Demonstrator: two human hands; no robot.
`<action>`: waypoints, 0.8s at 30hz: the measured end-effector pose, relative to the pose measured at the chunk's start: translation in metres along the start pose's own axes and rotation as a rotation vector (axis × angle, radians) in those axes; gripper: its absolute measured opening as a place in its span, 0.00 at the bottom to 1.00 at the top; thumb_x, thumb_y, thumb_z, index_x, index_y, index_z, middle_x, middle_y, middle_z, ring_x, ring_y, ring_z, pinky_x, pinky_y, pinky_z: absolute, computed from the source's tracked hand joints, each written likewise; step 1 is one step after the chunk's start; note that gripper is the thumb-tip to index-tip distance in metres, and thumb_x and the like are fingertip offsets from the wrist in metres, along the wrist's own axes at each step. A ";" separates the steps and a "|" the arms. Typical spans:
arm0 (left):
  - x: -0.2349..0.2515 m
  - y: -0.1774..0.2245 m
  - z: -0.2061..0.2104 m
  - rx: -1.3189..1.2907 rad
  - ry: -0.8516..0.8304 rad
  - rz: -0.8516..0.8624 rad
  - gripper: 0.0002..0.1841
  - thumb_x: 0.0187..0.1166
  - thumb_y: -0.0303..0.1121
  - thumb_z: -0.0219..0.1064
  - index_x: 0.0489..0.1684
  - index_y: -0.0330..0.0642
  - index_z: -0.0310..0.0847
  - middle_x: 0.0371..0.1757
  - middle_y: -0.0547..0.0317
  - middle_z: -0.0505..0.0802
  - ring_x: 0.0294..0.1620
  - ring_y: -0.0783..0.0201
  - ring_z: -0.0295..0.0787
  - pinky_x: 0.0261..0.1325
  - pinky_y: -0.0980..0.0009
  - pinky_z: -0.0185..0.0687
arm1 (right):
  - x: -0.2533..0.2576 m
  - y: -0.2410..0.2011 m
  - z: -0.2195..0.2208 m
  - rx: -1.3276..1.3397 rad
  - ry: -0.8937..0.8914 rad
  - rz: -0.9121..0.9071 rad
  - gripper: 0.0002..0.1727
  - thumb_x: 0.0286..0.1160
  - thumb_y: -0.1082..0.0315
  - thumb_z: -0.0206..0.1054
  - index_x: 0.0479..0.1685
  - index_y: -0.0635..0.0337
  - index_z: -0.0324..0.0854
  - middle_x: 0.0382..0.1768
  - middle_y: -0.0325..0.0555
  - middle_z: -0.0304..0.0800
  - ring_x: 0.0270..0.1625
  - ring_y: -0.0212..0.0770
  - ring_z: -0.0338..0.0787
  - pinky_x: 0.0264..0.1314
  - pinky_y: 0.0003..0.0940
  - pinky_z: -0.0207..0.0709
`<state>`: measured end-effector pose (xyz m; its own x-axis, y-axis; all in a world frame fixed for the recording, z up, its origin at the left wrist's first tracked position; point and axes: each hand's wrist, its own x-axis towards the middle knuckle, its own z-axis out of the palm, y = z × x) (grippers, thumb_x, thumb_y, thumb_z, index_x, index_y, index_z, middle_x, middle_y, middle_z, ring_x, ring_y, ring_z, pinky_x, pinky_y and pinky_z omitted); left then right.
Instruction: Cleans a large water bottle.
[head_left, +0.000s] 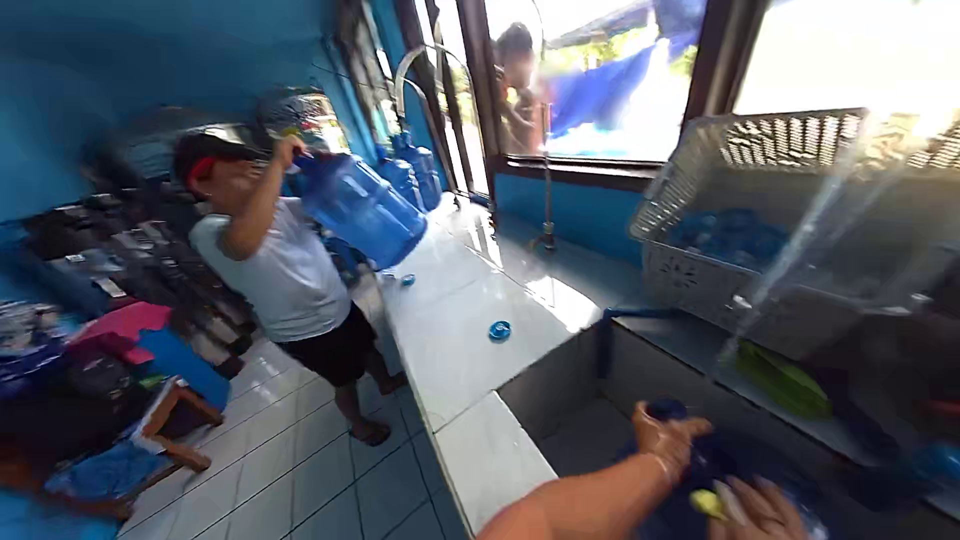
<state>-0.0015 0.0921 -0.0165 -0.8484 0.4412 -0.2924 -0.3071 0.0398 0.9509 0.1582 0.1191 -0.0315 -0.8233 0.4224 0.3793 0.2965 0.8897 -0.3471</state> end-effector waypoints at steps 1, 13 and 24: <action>0.003 -0.002 0.003 0.011 -0.066 0.027 0.33 0.59 0.22 0.83 0.66 0.25 0.73 0.51 0.37 0.91 0.51 0.52 0.90 0.59 0.55 0.87 | 0.003 -0.003 0.009 0.008 0.033 -0.077 0.22 0.78 0.62 0.61 0.59 0.69 0.88 0.64 0.69 0.89 0.74 0.73 0.82 0.75 0.67 0.74; 0.080 -0.035 -0.019 0.072 0.049 -0.071 0.20 0.69 0.22 0.75 0.58 0.27 0.78 0.47 0.40 0.89 0.48 0.53 0.88 0.52 0.54 0.86 | 0.001 0.088 0.018 0.496 -0.269 0.951 0.26 0.96 0.62 0.45 0.75 0.76 0.74 0.71 0.73 0.80 0.76 0.65 0.80 0.83 0.57 0.67; 0.066 -0.030 -0.024 -0.154 -0.375 -0.016 0.14 0.60 0.24 0.72 0.44 0.40 0.81 0.37 0.56 0.92 0.39 0.63 0.89 0.44 0.62 0.88 | -0.014 0.080 0.012 0.368 -0.031 1.078 0.23 0.95 0.67 0.47 0.64 0.81 0.80 0.62 0.77 0.85 0.70 0.66 0.84 0.78 0.57 0.70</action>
<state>-0.0585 0.0983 -0.0671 -0.6356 0.7393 -0.2222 -0.4039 -0.0732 0.9118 0.1875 0.1827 -0.0745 -0.2393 0.9270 -0.2887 0.7008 -0.0409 -0.7122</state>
